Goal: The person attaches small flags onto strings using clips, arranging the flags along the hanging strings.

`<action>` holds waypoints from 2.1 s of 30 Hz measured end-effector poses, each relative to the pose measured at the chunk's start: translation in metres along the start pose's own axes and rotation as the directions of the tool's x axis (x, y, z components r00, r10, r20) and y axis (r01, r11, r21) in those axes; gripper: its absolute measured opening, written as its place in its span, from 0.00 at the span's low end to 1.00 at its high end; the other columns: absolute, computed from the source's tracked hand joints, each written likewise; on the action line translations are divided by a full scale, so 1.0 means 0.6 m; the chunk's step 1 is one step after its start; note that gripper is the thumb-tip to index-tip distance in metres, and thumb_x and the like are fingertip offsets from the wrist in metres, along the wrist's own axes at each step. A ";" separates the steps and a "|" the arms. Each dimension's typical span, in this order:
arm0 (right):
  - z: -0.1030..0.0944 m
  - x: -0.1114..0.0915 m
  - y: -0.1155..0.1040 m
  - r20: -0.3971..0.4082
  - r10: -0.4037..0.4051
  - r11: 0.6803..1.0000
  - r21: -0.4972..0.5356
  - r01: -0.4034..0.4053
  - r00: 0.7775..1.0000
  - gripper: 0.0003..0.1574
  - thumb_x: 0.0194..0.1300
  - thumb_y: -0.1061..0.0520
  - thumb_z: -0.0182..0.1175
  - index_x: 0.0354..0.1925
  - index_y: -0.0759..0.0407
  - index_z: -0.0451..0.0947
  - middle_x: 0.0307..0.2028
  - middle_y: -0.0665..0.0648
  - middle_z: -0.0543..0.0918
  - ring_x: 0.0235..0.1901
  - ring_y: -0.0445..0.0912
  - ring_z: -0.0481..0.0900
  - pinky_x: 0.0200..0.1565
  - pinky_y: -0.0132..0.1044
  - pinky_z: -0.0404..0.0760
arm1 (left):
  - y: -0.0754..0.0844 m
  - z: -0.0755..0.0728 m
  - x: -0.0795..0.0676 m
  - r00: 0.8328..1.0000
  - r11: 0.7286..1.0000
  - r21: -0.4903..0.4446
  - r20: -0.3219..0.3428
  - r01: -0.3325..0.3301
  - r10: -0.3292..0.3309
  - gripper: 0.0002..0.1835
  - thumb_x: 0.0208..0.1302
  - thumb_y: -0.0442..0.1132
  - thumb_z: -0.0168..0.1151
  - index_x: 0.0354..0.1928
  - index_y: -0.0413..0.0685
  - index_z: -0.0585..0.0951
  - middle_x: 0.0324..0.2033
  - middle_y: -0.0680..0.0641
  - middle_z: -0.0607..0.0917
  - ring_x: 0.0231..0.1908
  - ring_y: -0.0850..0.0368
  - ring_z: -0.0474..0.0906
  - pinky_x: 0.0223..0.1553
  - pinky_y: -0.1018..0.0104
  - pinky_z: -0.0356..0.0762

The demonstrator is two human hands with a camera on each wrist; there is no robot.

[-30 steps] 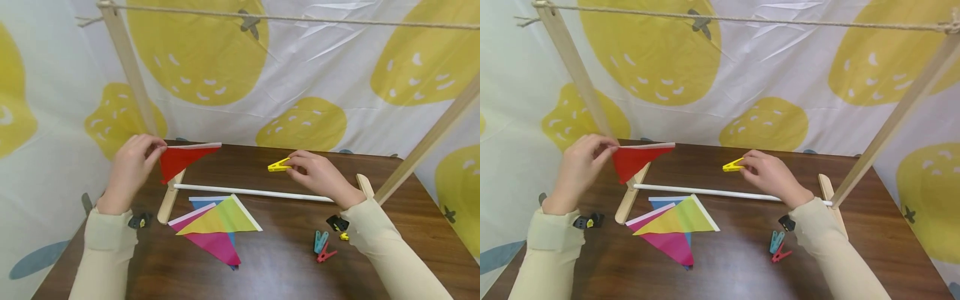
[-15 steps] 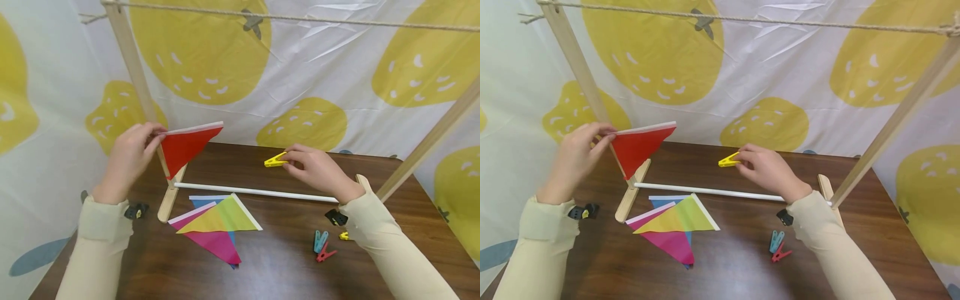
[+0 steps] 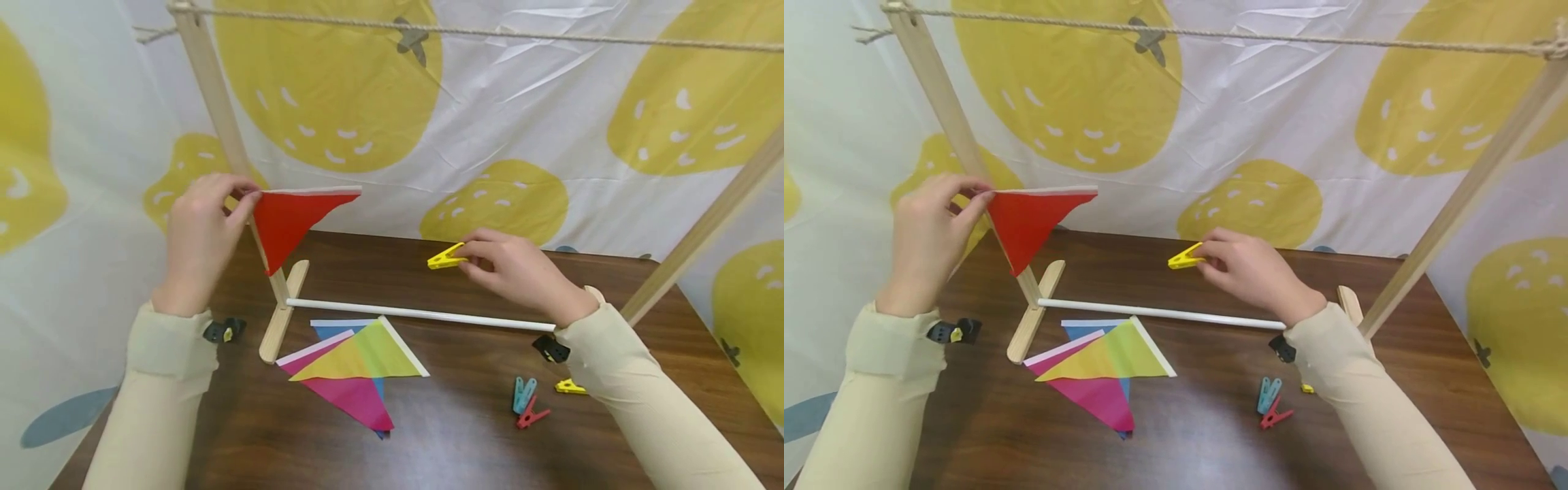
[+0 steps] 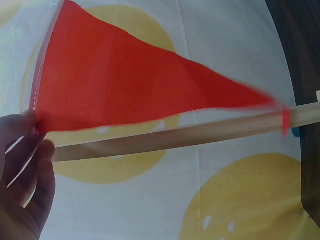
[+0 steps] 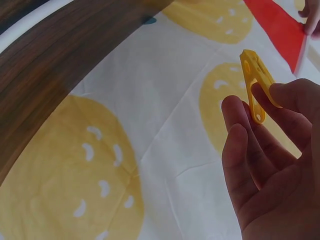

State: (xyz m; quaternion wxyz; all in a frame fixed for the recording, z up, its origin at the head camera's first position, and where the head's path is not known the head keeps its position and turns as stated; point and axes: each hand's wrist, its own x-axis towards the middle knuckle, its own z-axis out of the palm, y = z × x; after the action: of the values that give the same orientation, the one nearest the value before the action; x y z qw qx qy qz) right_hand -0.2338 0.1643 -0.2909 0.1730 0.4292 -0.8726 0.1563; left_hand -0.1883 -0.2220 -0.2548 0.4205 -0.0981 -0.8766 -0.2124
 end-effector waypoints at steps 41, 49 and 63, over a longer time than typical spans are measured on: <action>-0.053 0.083 -0.042 -0.078 -0.294 0.954 -0.093 0.286 0.953 0.08 0.52 0.58 0.63 0.34 0.53 0.80 0.39 0.49 0.78 0.26 0.42 0.77 0.27 0.35 0.73 | 0.027 -0.037 0.094 0.987 0.998 -0.044 -0.148 0.050 -0.056 0.13 0.60 0.45 0.56 0.38 0.44 0.82 0.33 0.48 0.82 0.33 0.57 0.75 0.29 0.77 0.62; -0.073 0.101 -0.051 -0.031 -0.300 0.945 -0.146 0.293 0.953 0.06 0.52 0.58 0.62 0.33 0.53 0.81 0.38 0.48 0.77 0.25 0.42 0.76 0.26 0.37 0.74 | 0.033 -0.039 0.102 0.982 0.999 -0.033 -0.185 0.027 -0.032 0.15 0.60 0.46 0.55 0.38 0.44 0.83 0.32 0.47 0.83 0.32 0.56 0.75 0.31 0.73 0.64; -0.102 0.132 -0.075 0.059 -0.392 0.891 -0.227 0.394 0.918 0.05 0.56 0.58 0.59 0.32 0.55 0.80 0.34 0.49 0.76 0.22 0.41 0.73 0.21 0.38 0.72 | 0.045 -0.036 0.132 0.976 0.999 -0.020 -0.212 0.048 -0.051 0.13 0.60 0.42 0.56 0.35 0.39 0.83 0.31 0.43 0.77 0.34 0.54 0.74 0.33 0.72 0.59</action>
State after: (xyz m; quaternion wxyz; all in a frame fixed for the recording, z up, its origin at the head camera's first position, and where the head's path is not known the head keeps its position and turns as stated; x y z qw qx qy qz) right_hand -0.2327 0.1091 -0.1964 0.2452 0.5742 -0.7811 0.0118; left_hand -0.2137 -0.2082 -0.1733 0.5056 -0.0561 -0.8272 -0.2385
